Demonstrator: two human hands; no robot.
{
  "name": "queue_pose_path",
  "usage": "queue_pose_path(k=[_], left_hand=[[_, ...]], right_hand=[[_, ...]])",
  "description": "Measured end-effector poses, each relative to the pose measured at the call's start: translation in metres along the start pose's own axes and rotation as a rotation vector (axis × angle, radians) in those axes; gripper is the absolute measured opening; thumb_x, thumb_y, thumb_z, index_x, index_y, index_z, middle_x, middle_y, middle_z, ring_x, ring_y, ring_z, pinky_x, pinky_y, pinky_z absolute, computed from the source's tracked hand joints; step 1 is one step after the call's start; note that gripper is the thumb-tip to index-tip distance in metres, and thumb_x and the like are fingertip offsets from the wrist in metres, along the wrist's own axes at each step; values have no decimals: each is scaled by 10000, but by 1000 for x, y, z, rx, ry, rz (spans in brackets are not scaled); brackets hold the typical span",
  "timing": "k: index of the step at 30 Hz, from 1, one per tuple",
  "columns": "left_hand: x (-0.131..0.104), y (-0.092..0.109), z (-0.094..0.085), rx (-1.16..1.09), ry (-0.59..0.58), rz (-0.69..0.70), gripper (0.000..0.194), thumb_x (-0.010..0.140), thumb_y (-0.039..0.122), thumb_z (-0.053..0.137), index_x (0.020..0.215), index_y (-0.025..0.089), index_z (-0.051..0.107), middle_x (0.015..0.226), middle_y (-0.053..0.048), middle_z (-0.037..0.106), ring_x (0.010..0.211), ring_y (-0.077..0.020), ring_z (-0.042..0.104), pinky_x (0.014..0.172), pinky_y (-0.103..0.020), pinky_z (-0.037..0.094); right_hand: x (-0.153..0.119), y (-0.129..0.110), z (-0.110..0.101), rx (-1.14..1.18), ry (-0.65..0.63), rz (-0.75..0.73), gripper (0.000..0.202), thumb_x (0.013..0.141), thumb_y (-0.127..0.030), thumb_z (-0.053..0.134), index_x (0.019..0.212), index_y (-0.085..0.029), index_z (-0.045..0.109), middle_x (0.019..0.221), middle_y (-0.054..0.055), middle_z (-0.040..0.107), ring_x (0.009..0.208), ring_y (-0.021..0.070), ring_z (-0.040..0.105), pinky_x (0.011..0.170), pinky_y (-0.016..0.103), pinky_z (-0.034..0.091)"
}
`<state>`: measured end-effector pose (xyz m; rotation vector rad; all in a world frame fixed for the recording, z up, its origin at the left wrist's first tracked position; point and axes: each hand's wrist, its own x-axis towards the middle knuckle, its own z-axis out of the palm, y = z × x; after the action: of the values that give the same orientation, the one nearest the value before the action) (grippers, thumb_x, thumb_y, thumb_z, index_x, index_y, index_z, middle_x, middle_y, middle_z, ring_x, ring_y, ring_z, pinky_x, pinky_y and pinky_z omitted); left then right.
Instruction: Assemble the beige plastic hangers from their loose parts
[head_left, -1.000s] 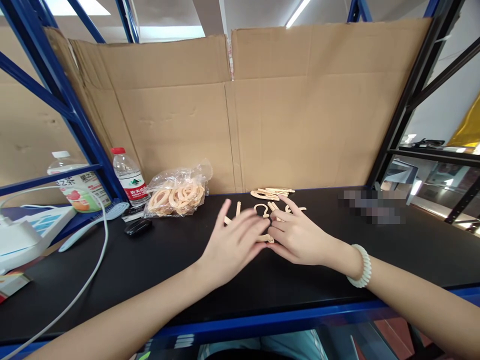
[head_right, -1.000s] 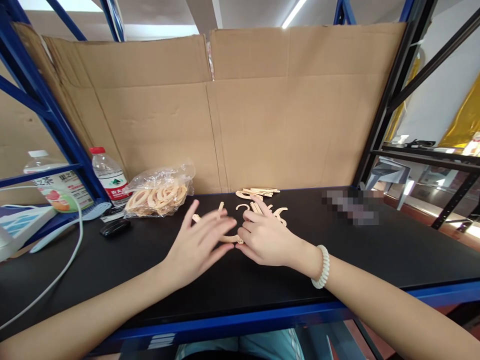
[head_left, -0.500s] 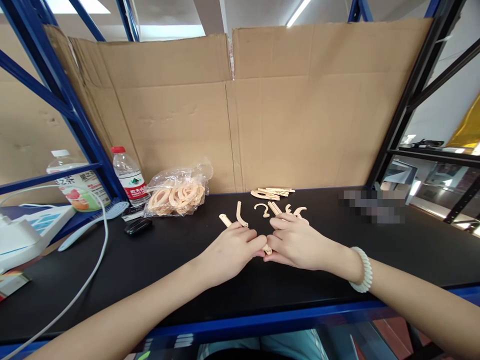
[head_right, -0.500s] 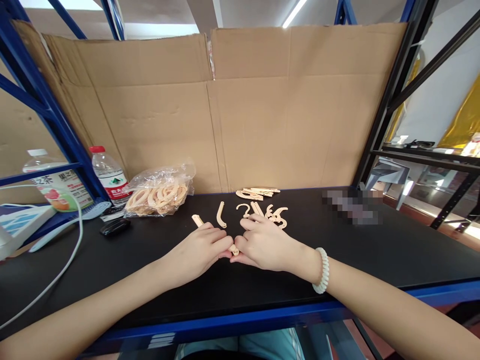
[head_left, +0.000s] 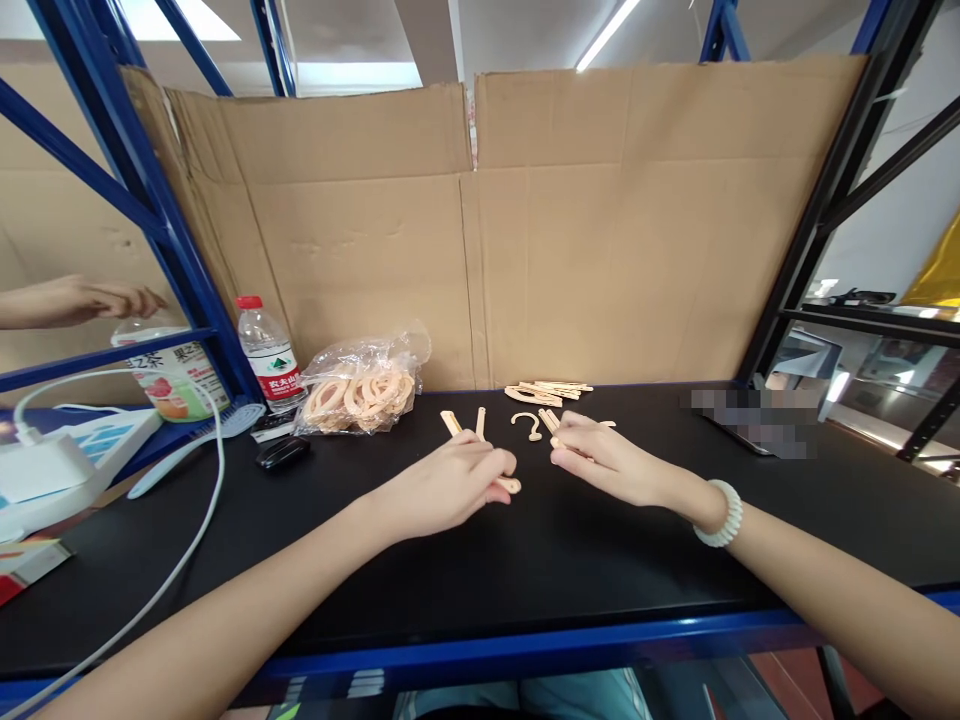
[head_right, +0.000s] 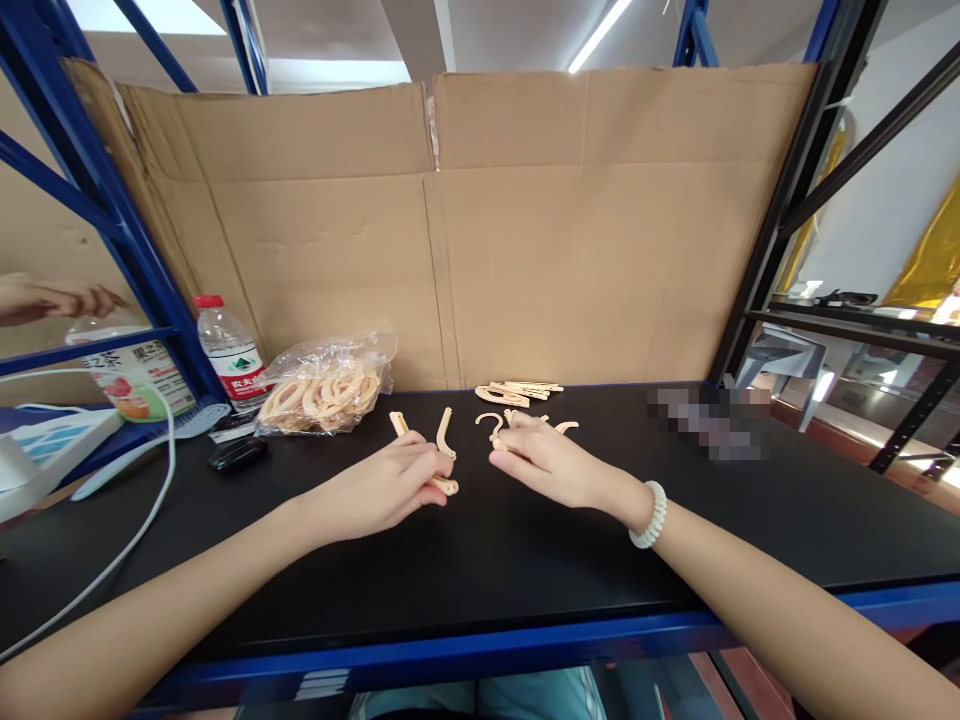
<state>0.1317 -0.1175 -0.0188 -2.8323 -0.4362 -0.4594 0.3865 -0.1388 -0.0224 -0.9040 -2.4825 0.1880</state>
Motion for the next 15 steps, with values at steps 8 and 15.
queue_pose_path(k=[8,15], left_hand=[[-6,-57,15,75,-78,-102,180,928,131,401,878,161,571,996,-90,560,940,-218,502,890,-394,402],[-15,-62,25,-178,-55,-174,297,882,107,463,1141,220,551,1173,-72,534,1094,-198,520,932,-337,447]], right_hand=[[3,20,2,-28,20,13,337,998,-356,303,882,-197,576,1220,105,442,1336,248,225,1066,439,290],[37,30,2,-152,-51,-3,285,977,-319,379,888,-179,610,1382,124,366,1352,266,224,1074,472,276]])
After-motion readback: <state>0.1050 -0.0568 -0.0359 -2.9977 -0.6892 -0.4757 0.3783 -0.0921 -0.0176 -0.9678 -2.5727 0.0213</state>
